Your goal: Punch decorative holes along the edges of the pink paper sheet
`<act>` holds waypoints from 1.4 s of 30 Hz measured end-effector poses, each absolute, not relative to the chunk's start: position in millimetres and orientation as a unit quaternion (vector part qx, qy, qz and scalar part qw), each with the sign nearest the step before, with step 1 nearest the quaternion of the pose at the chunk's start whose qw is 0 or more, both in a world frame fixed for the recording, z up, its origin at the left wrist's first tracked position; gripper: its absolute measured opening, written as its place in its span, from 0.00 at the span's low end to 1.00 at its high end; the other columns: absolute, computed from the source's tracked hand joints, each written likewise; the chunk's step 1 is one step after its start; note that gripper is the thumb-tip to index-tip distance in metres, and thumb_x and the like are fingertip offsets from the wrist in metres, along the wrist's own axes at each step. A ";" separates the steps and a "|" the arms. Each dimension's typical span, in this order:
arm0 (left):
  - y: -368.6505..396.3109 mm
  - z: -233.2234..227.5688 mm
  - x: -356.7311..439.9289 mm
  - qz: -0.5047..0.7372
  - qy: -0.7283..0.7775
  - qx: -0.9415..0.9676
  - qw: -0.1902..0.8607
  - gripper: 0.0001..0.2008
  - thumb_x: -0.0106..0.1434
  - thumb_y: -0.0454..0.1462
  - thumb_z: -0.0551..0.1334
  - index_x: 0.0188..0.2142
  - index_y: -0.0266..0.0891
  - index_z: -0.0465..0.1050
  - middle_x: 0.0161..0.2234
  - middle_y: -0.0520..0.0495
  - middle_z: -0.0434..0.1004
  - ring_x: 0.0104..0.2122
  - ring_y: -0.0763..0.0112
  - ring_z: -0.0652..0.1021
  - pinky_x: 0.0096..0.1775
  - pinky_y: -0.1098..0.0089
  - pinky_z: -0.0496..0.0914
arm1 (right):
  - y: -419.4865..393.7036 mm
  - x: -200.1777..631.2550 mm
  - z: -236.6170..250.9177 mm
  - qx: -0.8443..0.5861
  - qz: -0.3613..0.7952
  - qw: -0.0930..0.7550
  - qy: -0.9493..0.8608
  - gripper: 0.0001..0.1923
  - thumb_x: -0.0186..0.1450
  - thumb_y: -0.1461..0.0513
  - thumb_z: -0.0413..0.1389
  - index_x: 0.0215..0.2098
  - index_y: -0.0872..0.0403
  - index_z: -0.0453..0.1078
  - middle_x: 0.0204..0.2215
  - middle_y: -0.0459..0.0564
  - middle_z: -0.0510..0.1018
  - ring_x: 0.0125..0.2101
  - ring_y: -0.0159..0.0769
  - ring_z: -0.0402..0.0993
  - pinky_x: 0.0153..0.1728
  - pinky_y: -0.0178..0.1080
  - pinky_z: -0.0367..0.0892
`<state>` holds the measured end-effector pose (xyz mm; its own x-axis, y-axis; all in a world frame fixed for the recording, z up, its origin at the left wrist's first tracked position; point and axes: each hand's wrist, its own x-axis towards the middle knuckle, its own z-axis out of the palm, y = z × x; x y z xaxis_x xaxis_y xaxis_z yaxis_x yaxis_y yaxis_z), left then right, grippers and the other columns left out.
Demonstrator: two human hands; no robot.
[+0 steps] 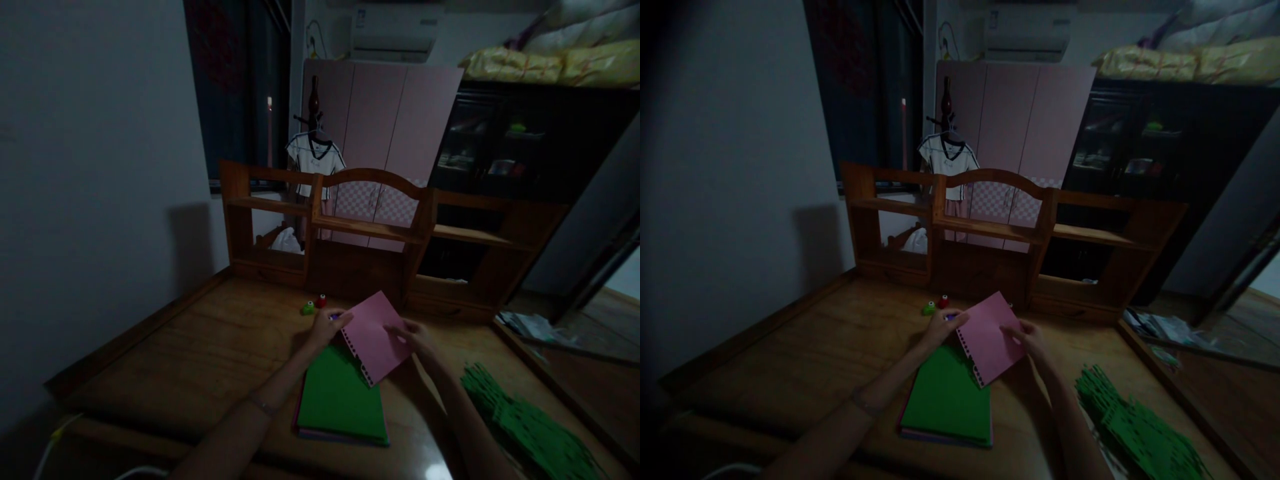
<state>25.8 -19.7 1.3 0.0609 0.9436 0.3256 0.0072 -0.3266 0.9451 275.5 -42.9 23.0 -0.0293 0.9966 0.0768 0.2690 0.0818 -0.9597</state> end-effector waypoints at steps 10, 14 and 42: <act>-12.6 -9.1 28.8 0.531 0.439 0.522 0.503 0.23 0.46 0.52 0.67 0.24 0.32 0.73 0.16 0.53 0.66 0.14 0.79 0.63 0.17 0.76 0.56 | -38.2 288.7 33.3 -0.456 0.514 0.582 -0.435 0.28 0.56 0.42 0.52 0.38 0.56 0.74 0.36 0.55 0.78 0.33 0.42 0.75 0.35 0.40 0.69; -12.6 -4.4 28.4 0.572 0.415 0.444 0.551 0.24 0.45 0.53 0.67 0.28 0.32 0.73 0.15 0.56 0.62 0.12 0.82 0.59 0.16 0.77 0.55 | -40.5 290.8 42.6 -0.414 0.574 0.549 -0.445 0.33 0.59 0.39 0.45 0.41 0.56 0.73 0.37 0.58 0.78 0.33 0.42 0.76 0.38 0.42 0.69; -23.4 1.3 37.8 0.529 0.428 0.513 0.523 0.31 0.51 0.64 0.53 0.22 0.35 0.66 0.14 0.55 0.57 0.12 0.80 0.58 0.16 0.76 0.50 | -50.4 247.1 25.6 -0.440 0.447 0.556 -0.545 0.19 0.51 0.50 0.63 0.29 0.58 0.73 0.28 0.53 0.78 0.28 0.38 0.73 0.31 0.36 0.67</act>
